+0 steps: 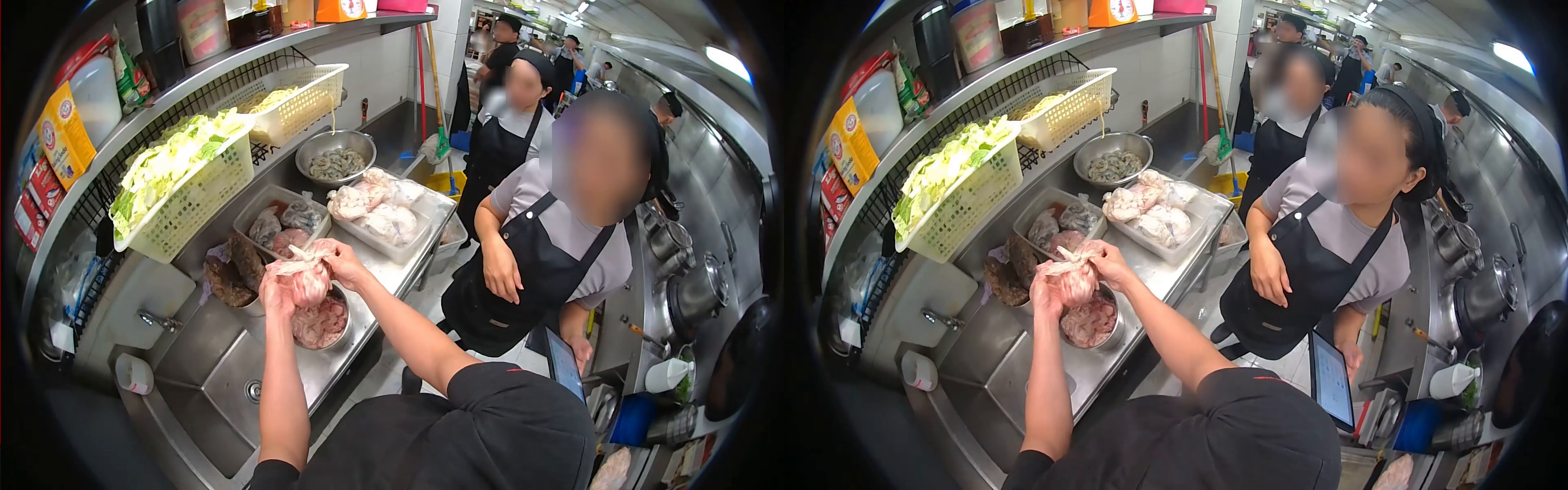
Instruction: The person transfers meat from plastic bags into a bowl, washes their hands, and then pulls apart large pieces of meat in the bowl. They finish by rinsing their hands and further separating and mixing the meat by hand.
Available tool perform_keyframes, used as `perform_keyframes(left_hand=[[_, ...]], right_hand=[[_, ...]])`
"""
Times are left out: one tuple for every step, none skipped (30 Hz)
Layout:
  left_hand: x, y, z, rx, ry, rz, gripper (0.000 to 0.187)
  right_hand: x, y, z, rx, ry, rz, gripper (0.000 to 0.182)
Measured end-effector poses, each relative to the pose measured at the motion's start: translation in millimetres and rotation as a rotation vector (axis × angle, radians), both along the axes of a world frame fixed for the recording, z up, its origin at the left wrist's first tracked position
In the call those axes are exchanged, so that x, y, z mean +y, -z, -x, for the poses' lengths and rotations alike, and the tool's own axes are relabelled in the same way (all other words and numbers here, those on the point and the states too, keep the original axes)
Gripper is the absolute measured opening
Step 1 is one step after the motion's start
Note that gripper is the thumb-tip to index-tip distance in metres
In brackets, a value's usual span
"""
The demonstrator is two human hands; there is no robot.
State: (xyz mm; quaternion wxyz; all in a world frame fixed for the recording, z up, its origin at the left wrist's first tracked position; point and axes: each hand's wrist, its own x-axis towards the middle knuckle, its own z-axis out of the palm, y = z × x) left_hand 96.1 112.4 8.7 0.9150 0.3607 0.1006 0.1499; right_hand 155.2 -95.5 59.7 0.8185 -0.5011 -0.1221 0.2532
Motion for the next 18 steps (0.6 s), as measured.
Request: perform_keyframes(left_hand=[[3,10,-6,0.031,-0.025,-0.019,0.032],[-1,7,-9,0.063,0.0,-0.037,0.031],[-8,-4,-6,0.062,0.004,-0.038,0.031],[-14,-15,-2,0.125,0.101,-0.009,0.034],[-20,-25,1,0.187,0.198,0.02,0.037],[-22,-22,2,0.159,0.205,-0.03,0.048],[-21,-21,3,0.16,0.213,-0.03,0.048],[-13,-14,0,0.126,0.272,-0.014,0.045],[-9,-6,-5,0.089,0.332,0.001,0.041],[-11,3,-12,0.068,0.215,-0.016,0.048],[-11,-2,-13,0.067,0.219,-0.017,0.048],[-10,-12,-13,0.037,0.242,-0.055,0.049],[-8,-20,-8,0.013,0.261,-0.091,0.05],[-10,-28,-6,-0.054,0.249,-0.1,0.048],[-7,-25,-6,-0.049,0.247,-0.095,0.048],[-2,-25,-6,-0.106,0.286,-0.115,0.049],[2,-25,-8,-0.167,0.325,-0.139,0.05],[6,-23,-6,-0.164,0.324,-0.138,0.05]], right_hand=[[-2,-2,0,-0.062,-0.006,-0.054,0.03],[0,-3,4,-0.095,0.019,-0.158,0.032],[5,1,5,-0.095,0.023,-0.159,0.032],[11,4,6,-0.215,0.065,-0.167,0.032],[14,8,7,-0.336,0.109,-0.173,0.033],[16,4,16,-0.271,0.081,-0.177,0.033],[17,-1,25,-0.27,0.089,-0.175,0.033],[21,0,30,-0.256,0.063,-0.114,0.035],[26,7,31,-0.245,0.037,-0.054,0.036],[27,13,29,-0.332,0.032,-0.008,0.042],[25,13,32,-0.333,0.037,-0.008,0.042],[24,11,35,-0.557,0.076,0.032,0.044],[23,12,41,-0.775,0.111,0.073,0.045],[24,22,40,-0.957,0.123,0.231,0.058],[20,7,55,-0.951,0.119,0.234,0.058],[15,-9,72,-1.023,0.129,0.432,0.059],[12,-22,82,-1.093,0.14,0.63,0.061],[14,-7,79,-1.196,0.14,0.661,0.071]])
